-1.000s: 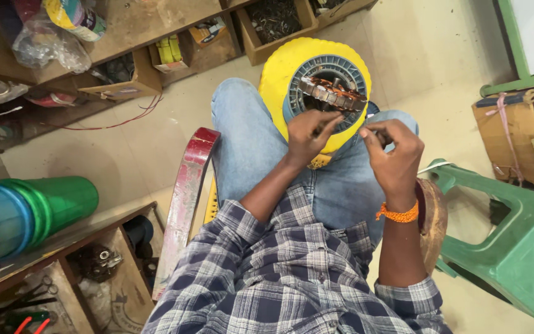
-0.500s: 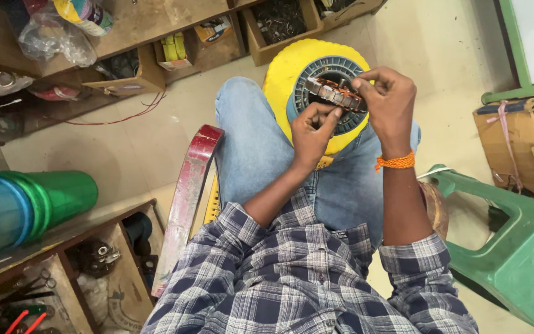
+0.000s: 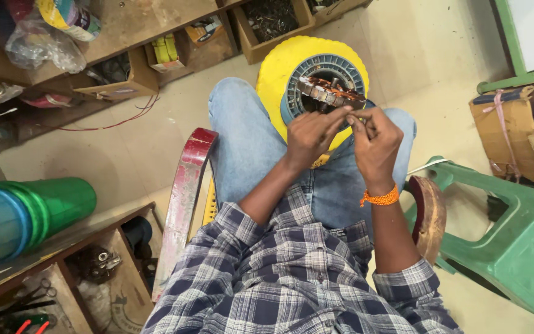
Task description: The person sits with an electric motor armature resting on a yellow tire-shaped stand and works copper windings and small components in the armature slots by hand. They briefly use a green-handled screwdriver on the armature and continue fitting parts with both hands.
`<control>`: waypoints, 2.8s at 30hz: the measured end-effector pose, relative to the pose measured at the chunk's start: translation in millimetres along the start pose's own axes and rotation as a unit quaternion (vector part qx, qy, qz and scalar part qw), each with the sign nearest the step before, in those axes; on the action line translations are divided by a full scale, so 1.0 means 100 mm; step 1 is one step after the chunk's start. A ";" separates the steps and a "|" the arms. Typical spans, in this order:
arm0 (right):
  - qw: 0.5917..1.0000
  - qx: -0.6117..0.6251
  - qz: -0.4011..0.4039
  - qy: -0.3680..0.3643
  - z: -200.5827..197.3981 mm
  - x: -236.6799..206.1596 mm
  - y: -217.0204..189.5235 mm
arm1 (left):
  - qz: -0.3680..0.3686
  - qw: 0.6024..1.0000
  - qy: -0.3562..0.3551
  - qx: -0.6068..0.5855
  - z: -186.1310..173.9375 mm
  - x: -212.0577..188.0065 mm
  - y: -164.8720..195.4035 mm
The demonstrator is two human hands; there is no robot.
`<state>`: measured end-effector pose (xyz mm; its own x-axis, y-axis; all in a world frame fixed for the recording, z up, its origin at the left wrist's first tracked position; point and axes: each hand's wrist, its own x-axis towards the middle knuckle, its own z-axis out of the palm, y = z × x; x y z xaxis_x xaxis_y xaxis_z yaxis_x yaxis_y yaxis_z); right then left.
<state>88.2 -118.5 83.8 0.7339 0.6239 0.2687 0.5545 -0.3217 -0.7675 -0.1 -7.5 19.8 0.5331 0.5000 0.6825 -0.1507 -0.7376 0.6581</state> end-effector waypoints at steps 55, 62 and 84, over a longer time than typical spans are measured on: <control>1.000 0.008 0.014 -0.022 -0.07 0.08 -0.01 | -0.394 0.843 0.064 -0.361 0.21 -0.13 -0.09; 1.000 0.004 -0.023 0.009 0.14 -0.10 0.13 | -0.356 0.900 0.045 -0.249 0.13 -0.13 -0.03; 0.999 0.014 -0.010 -0.050 -0.04 0.61 -0.17 | -0.334 0.887 0.094 -0.306 0.20 -0.17 -0.10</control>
<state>125.4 -78.1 115.2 0.6790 0.6988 0.2249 0.5563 -0.2899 -0.7788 8.4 -18.0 -4.8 0.5338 0.8418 0.0796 -0.3080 0.1059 0.9455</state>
